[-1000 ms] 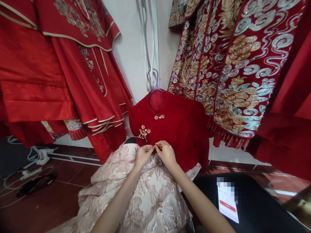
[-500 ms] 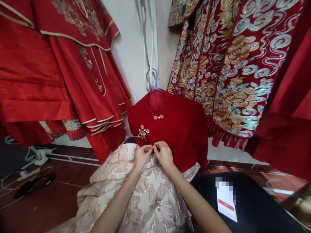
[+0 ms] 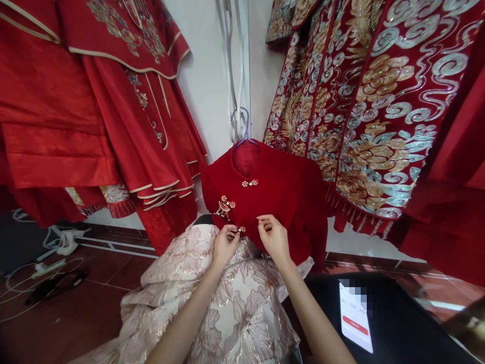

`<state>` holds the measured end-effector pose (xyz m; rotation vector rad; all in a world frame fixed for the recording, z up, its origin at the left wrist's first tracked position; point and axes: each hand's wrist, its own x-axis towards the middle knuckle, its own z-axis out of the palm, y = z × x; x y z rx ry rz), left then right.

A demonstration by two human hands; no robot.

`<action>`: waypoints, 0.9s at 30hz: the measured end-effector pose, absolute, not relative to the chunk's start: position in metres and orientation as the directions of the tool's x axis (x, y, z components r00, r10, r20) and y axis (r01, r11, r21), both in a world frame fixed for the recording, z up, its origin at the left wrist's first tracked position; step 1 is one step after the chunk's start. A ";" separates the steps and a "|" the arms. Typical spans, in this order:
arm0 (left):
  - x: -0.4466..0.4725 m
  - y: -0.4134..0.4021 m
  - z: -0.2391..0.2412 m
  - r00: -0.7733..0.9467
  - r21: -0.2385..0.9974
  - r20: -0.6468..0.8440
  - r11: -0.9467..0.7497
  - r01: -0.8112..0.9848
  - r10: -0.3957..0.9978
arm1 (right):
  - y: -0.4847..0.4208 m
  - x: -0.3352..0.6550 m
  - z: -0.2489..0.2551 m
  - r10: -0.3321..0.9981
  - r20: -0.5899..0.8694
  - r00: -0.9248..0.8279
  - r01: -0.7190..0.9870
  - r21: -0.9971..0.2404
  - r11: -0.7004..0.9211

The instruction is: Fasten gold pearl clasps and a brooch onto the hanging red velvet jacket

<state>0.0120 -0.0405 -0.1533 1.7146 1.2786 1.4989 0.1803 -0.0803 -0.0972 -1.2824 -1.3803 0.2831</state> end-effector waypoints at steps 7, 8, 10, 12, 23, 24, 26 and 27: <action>0.010 -0.041 -0.154 0.004 0.804 0.487 -0.450 0.389 0.873 | -0.069 0.164 -0.126 0.868 0.491 0.068 0.531 -0.755 0.385; 0.010 -0.042 -0.154 0.003 0.808 0.482 -0.446 0.384 0.876 | -0.068 0.162 -0.130 0.865 0.499 0.060 0.543 -0.743 0.391; 0.010 -0.042 -0.153 -0.005 0.821 0.469 -0.433 0.373 0.883 | -0.065 0.161 -0.136 0.857 0.512 0.053 0.557 -0.728 0.400; 0.011 -0.042 -0.152 -0.020 0.834 0.461 -0.425 0.353 0.887 | -0.064 0.161 -0.139 0.861 0.507 0.051 0.538 -0.740 0.404; 0.011 -0.045 -0.154 -0.057 0.860 0.474 -0.448 0.246 0.879 | -0.073 0.149 -0.133 0.884 0.455 0.106 0.366 -0.844 0.391; 0.011 -0.046 -0.154 -0.058 0.866 0.469 -0.445 0.228 0.881 | -0.074 0.148 -0.131 0.884 0.454 0.108 0.362 -0.847 0.391; 0.011 -0.045 -0.152 -0.039 0.882 0.454 -0.444 0.159 0.890 | -0.076 0.148 -0.129 0.884 0.453 0.114 0.360 -0.848 0.388; 0.012 -0.043 -0.151 -0.032 0.891 0.445 -0.439 0.111 0.895 | -0.076 0.148 -0.128 0.884 0.450 0.122 0.362 -0.850 0.383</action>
